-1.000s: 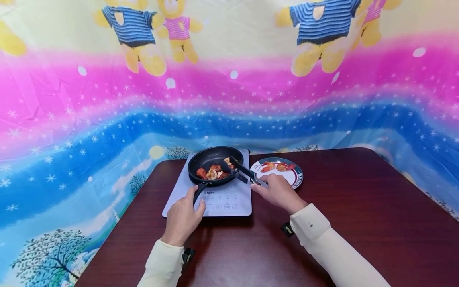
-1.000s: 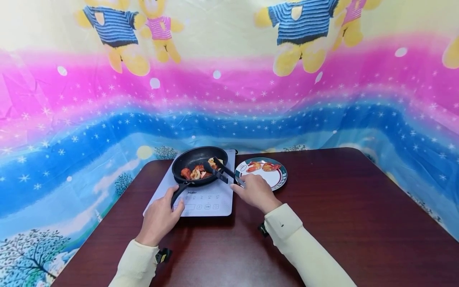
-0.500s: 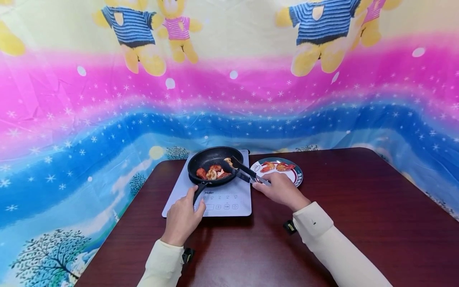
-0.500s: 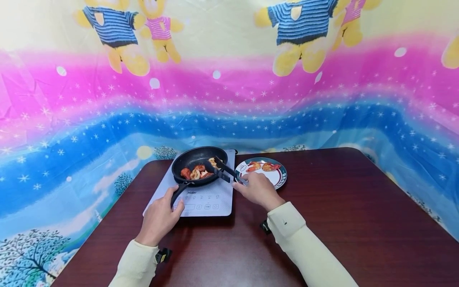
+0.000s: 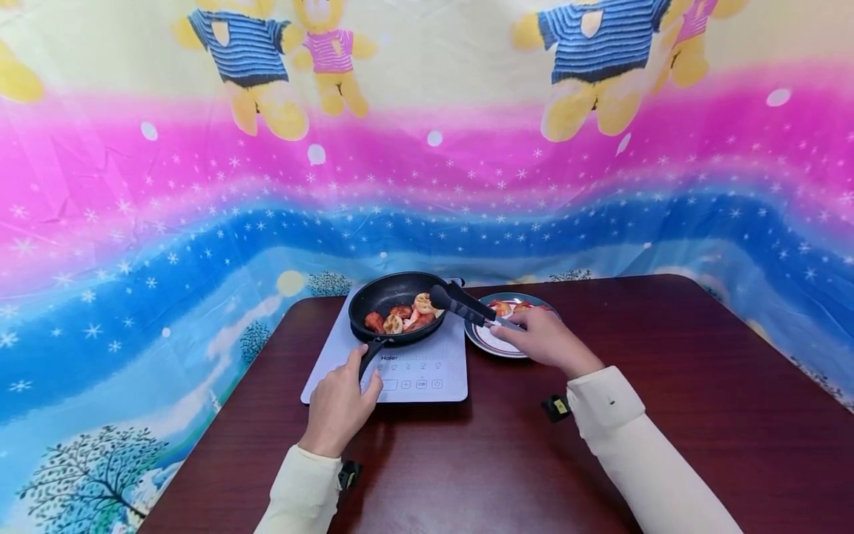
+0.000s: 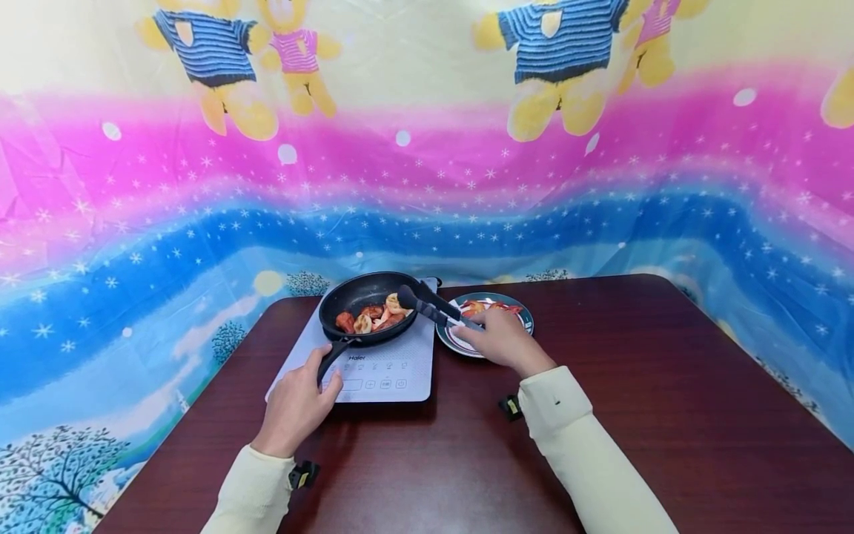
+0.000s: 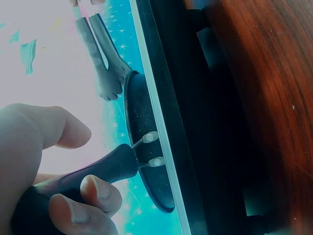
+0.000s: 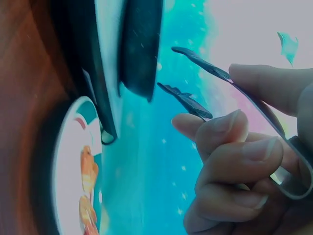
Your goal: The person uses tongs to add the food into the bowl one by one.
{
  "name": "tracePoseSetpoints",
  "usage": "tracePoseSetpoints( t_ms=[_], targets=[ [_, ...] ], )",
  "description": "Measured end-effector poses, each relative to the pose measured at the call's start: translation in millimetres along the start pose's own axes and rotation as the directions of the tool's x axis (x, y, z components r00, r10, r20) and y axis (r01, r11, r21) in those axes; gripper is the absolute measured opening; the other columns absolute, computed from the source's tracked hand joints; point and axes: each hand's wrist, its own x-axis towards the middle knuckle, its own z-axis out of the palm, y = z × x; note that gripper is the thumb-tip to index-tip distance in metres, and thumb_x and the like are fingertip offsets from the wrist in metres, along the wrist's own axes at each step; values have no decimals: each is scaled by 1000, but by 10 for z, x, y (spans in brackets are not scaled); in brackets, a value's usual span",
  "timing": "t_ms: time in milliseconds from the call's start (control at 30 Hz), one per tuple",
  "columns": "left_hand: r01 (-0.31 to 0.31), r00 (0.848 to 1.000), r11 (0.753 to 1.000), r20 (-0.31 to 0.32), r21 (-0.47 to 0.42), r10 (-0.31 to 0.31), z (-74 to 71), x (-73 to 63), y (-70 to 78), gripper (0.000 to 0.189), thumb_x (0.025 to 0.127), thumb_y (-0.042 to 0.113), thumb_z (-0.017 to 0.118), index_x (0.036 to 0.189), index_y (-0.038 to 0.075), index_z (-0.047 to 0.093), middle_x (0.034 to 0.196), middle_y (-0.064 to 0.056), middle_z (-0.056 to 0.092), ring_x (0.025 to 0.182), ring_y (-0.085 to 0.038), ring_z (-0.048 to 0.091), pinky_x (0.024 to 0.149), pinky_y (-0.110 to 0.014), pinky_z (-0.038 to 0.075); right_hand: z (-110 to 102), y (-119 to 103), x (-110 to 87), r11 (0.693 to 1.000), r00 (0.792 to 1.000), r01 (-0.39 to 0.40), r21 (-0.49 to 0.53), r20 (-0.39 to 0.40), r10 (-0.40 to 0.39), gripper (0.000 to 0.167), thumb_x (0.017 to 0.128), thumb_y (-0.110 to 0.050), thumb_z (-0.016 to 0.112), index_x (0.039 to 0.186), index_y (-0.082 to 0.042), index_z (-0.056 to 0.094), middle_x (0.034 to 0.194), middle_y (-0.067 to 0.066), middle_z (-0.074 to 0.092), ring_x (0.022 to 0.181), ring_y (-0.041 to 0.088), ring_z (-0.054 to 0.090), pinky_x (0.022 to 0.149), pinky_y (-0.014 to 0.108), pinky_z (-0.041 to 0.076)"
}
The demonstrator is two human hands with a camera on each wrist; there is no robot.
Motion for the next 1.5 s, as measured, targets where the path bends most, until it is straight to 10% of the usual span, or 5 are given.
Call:
tracePoseSetpoints(
  t_ms=[367,1500],
  targets=[
    [1,1000,1000,4,-1,-1,0,7,-4,46,89,27,65,131,9,57,51,3,44,43,-12,39,42,-30,31,-407,226,-117,996,997,-57,72,-50,61,57,89,-58,57,108,-6,70,74,8,50,72,23,46,60,34,38],
    [3,1000,1000,9,3,-3,-3,-1,-4,47,88,27,66,131,9,57,51,3,44,43,-12,39,42,-30,32,-604,863,-162,981,978,-194,-13,-84,192,68,92,-45,59,134,7,50,117,27,52,95,36,47,72,42,43]
  ],
)
